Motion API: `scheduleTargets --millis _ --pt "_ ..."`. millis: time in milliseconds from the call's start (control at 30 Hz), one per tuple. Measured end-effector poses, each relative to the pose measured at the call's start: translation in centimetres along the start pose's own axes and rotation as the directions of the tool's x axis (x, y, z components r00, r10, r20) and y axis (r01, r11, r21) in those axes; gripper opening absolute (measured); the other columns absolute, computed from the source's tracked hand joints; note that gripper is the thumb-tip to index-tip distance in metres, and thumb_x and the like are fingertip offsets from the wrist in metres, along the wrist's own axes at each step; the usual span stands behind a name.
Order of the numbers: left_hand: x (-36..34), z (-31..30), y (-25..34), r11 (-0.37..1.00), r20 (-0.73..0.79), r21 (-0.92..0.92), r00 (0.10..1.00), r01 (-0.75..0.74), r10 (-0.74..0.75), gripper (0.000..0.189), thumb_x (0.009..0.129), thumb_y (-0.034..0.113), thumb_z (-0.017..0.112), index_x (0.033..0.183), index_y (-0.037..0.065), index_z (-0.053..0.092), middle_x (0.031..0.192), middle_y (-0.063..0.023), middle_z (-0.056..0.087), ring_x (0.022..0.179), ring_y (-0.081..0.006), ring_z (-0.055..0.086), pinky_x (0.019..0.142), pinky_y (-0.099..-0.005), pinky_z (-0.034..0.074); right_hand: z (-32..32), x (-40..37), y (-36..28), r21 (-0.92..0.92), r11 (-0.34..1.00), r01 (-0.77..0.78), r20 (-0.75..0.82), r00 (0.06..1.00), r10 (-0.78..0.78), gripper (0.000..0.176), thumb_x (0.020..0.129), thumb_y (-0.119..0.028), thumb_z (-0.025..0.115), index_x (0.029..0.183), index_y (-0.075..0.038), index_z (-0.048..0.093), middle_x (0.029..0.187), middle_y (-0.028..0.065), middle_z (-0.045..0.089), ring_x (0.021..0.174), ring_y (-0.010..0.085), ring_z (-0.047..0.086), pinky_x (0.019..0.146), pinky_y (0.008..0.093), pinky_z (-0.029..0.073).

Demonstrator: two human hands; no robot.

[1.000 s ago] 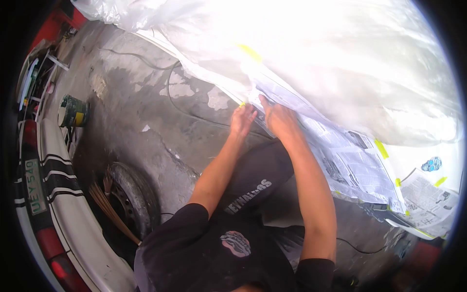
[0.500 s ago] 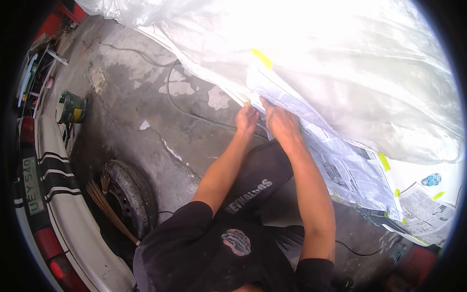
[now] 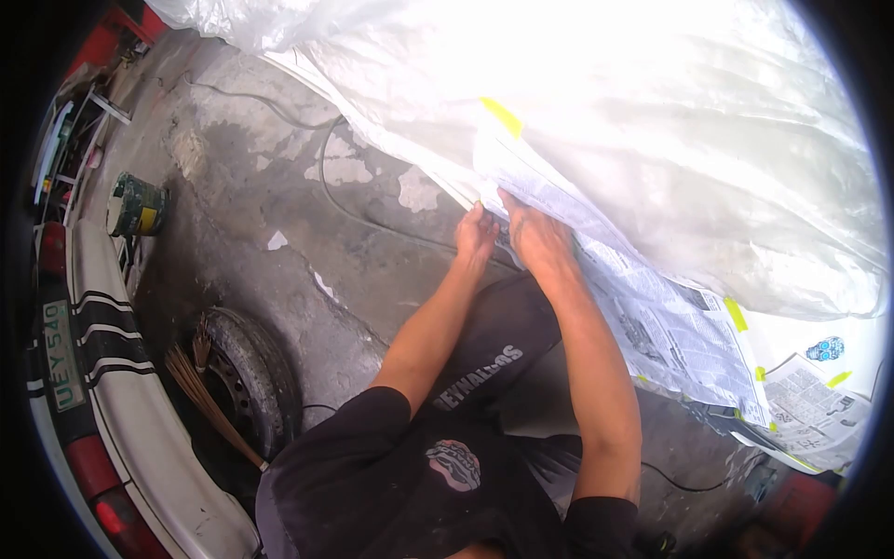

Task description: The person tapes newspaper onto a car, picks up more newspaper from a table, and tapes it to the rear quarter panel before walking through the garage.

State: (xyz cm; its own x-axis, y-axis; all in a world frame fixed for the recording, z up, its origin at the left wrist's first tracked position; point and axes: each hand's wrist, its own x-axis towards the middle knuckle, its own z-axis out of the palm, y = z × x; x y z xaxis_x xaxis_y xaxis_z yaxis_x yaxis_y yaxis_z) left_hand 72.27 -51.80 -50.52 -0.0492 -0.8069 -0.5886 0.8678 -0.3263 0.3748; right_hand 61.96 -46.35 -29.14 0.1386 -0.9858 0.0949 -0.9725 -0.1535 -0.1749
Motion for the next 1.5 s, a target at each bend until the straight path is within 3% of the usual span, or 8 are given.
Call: scheduleTargets --millis 333,533,700,800,1133,1233,1433,1500 --pt "0.1 1.9 -0.3 1.0 -0.158 0.012 0.987 0.005 -0.003 0.022 0.097 0.027 0.078 0.104 0.01 0.066 0.081 0.0026 0.057 0.073 -0.0118 0.053 0.064 -0.0308 0.045 0.1 0.0 0.2 -0.004 0.999 0.033 -0.036 0.999 -0.034 0.053 0.097 -0.014 0.063 0.148 -0.026 0.06 0.091 0.0227 0.075 0.093 0.0431 0.073 0.086 0.0553 0.056" --pt "1.1 1.6 -1.8 0.979 -0.179 0.093 0.964 -0.183 0.197 0.025 0.096 0.027 0.08 0.094 0.008 0.064 0.072 -0.0002 0.058 0.059 -0.0122 0.053 0.049 -0.0271 0.042 -0.6 0.2 -0.5 0.033 0.996 -0.089 0.107 0.991 0.085 0.052 0.098 -0.016 0.062 0.149 -0.028 0.058 0.093 0.0225 0.075 0.093 0.0427 0.073 0.086 0.0552 0.056" --pt "0.0 1.6 -0.4 0.968 -0.31 0.251 0.949 0.022 0.059 0.033 0.096 0.034 0.08 0.098 0.008 0.06 0.073 -0.0031 0.059 0.06 -0.0157 0.057 0.049 -0.0311 0.049 -1.0 0.2 -0.7 0.051 0.995 -0.084 0.107 0.991 0.079 0.054 0.098 -0.015 0.062 0.15 -0.028 0.057 0.095 0.0244 0.074 0.095 0.042 0.073 0.086 0.0552 0.057" --pt "2.0 -0.5 -0.9 0.985 -0.074 0.17 0.997 0.005 0.008 0.037 0.097 0.039 0.078 0.1 0.009 0.056 0.074 -0.0041 0.059 0.061 -0.0176 0.06 0.048 -0.032 0.049 -2.1 0.0 -1.3 0.065 0.993 -0.096 0.101 0.991 0.09 0.043 0.101 -0.012 0.052 0.141 -0.017 0.066 0.134 0.0212 0.068 0.125 0.041 0.063 0.105 0.0528 0.05" --pt "2.3 -1.3 2.5 0.903 0.109 0.381 0.98 -0.198 0.169 0.036 0.1 0.037 0.074 0.091 0.009 0.054 0.075 -0.0051 0.06 0.06 -0.0158 0.061 0.049 -0.0288 0.049 -7.2 -4.7 -2.6 0.295 0.948 -0.119 0.16 0.984 0.074 0.037 0.097 -0.015 0.065 0.133 -0.008 0.069 0.102 0.0249 0.074 0.094 0.0471 0.07 0.085 0.0542 0.055" --pt "2.2 -0.6 2.4 0.679 0.147 0.673 0.953 -0.293 0.265 0.036 0.099 0.036 0.076 0.088 0.009 0.055 0.075 -0.0049 0.06 0.061 -0.0142 0.061 0.05 -0.0269 0.05 -9.2 -10.6 -2.2 0.451 0.891 -0.057 0.098 0.995 0.014 0.041 0.096 -0.016 0.069 0.134 -0.004 0.068 0.091 0.0259 0.071 0.083 0.0411 0.071 0.079 0.0484 0.054" --pt "7.0 -4.1 2.3 0.405 0.297 0.836 0.926 -0.369 0.232 0.019 0.1 0.027 0.068 0.091 0.01 0.071 0.074 0.0008 0.06 0.067 -0.0133 0.06 0.06 -0.0319 0.055 -9.9 -24.3 4.5 0.82 0.391 -0.417 0.366 0.909 0.201 0.04 0.1 -0.02 0.069 0.138 -0.007 0.067 0.084 0.0079 0.072 0.072 0.0114 0.063 0.069 0.0297 0.052" --pt "7.6 -5.8 2.4 0.545 0.343 0.762 0.932 -0.349 0.118 0.035 0.103 0.034 0.066 0.08 0.008 0.062 0.066 0.0014 0.054 0.059 -0.0126 0.055 0.055 -0.0316 0.054 -10.7 -29.9 8.2 0.812 0.159 -0.561 0.528 0.823 0.208 0.038 0.102 -0.02 0.067 0.138 -0.007 0.067 0.09 0.003 0.073 0.076 0.0075 0.064 0.07 0.0274 0.052"
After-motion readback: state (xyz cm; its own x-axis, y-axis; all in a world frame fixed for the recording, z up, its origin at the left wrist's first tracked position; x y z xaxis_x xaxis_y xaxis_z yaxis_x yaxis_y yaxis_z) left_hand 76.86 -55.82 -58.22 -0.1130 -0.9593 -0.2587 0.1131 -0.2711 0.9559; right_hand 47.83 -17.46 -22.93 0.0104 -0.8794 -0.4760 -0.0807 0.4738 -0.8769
